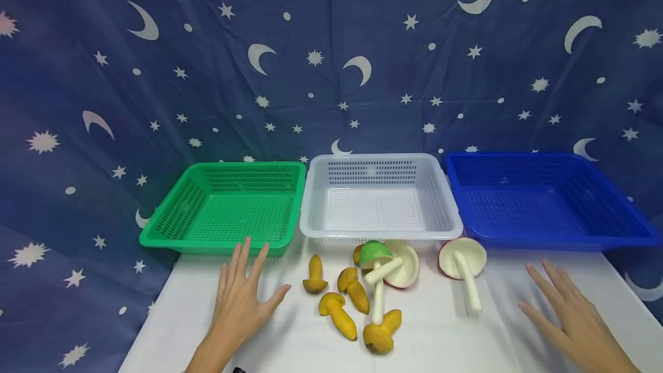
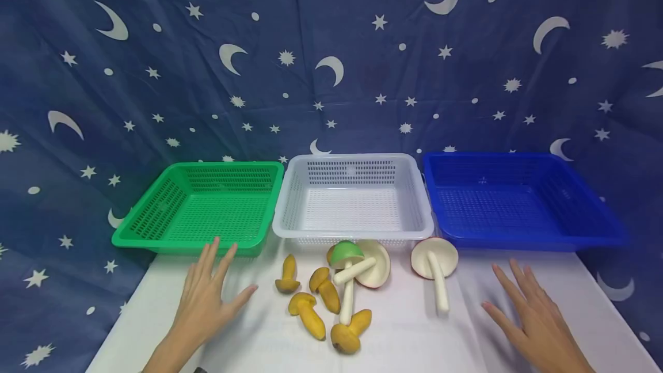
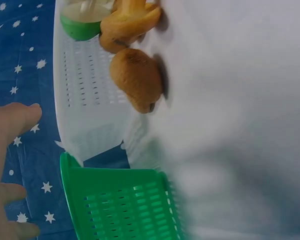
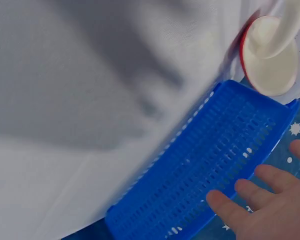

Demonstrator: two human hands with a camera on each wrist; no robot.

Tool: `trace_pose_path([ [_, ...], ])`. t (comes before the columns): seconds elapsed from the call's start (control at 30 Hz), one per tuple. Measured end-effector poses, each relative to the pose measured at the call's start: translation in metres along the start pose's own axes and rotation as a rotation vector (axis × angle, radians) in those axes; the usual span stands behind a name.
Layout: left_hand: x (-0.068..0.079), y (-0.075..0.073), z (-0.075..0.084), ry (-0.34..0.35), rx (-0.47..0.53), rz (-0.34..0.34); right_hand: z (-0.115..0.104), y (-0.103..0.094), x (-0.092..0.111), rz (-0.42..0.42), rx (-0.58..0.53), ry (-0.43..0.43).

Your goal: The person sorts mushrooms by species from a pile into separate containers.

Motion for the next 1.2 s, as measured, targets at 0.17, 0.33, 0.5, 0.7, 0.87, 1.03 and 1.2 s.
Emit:
trace_pose_path([
  [0.17,-0.012,-0.001,0.003,0.023,0.042,0.016,-0.007,-0.002,0.002,0.022,-0.081,-0.013],
  [0.33,-0.024,0.0,0.006,0.049,0.077,0.041,-0.018,-0.003,-0.001,0.032,-0.112,0.01],
  [0.5,-0.037,0.006,0.014,0.091,0.127,0.059,-0.034,-0.006,-0.002,0.067,-0.133,-0.016],
  [0.7,-0.055,0.016,0.025,0.128,0.205,0.056,-0.048,0.0,-0.007,0.019,-0.209,0.044],
  [0.87,-0.069,0.027,0.037,0.165,0.214,0.046,-0.055,0.005,-0.011,0.043,-0.237,0.0],
  [1.03,-0.081,0.039,0.044,0.181,0.203,0.011,-0.062,0.015,-0.017,0.083,-0.29,-0.05],
  [1.2,-0.083,0.051,0.044,0.173,0.205,-0.016,-0.065,0.032,-0.028,0.059,-0.335,0.013],
])
Point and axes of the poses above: each hand's wrist, its own x-axis away from the middle knuckle, its own y-axis out of the palm, z = x × y, the point moved 6 cm from there along -x, towards the middle knuckle, and after that the axes turned 11 degrees about -x, right-handed, at the moved point
